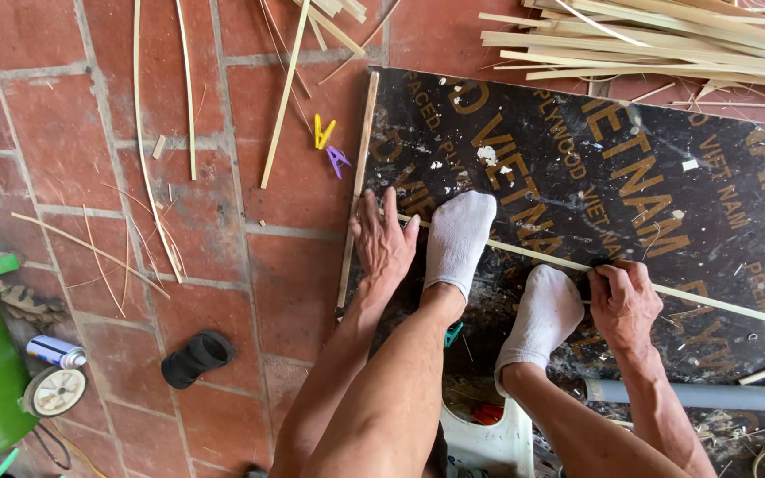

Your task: The person arranges thin bamboo strips side by side on a plywood board, aligns them, and secures them with a thin wire. They use pliers to cut the wire and tuck the end to hold the strips in place.

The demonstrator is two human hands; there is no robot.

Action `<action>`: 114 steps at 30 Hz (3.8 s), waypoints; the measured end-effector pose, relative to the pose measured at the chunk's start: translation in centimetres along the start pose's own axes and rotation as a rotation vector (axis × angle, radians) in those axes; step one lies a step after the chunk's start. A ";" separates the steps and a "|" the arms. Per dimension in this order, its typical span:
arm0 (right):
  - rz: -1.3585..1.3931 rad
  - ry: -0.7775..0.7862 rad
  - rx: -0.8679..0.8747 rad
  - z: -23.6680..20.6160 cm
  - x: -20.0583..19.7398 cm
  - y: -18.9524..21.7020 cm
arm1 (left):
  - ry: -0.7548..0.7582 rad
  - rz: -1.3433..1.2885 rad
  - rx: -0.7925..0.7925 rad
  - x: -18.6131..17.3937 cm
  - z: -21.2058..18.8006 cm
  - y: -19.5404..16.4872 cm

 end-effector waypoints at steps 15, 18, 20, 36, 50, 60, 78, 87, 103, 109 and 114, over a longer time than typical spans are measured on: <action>-0.306 0.228 -0.109 1.6 -0.1 0.8 | 0.108 -0.094 0.078 2.0 -4.4 0.5; -0.248 0.169 -0.132 1.5 -0.5 1.2 | 0.055 -0.036 0.097 0.3 -2.8 1.2; -0.208 0.112 -0.138 1.4 -0.7 1.5 | 0.075 -0.028 0.045 -0.8 -2.3 1.3; -0.149 0.059 -0.141 1.4 -0.9 1.6 | 0.410 -0.077 -0.267 -4.0 -4.8 2.1; -0.317 0.172 -0.130 0.8 -0.5 -1.2 | 0.119 -0.060 0.168 4.1 -4.9 0.4; -0.234 0.064 -0.224 0.3 1.5 -0.8 | 0.075 -0.114 0.075 4.3 -5.4 2.1; -0.153 -0.051 -0.229 0.4 -0.9 2.2 | -0.026 -0.030 0.126 3.8 -6.3 0.6; -0.139 -0.062 -0.278 1.3 -2.1 2.8 | -0.041 -0.001 0.111 3.7 -6.3 0.5; -0.693 -0.080 -0.104 25.7 -16.0 -8.5 | -0.059 0.006 0.114 3.5 -6.9 0.3; -0.808 0.054 -0.263 26.3 -16.8 -10.6 | -0.057 -0.005 0.112 3.2 -6.6 0.0; -0.386 -0.091 -0.406 23.2 -18.7 -6.7 | -0.081 -0.039 0.111 3.4 -6.0 0.2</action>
Point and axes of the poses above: each hand's wrist, its own z-axis towards the middle knuckle, its own x-axis out of the palm, y = z × x, the point moved 4 cm from there along z, towards the middle knuckle
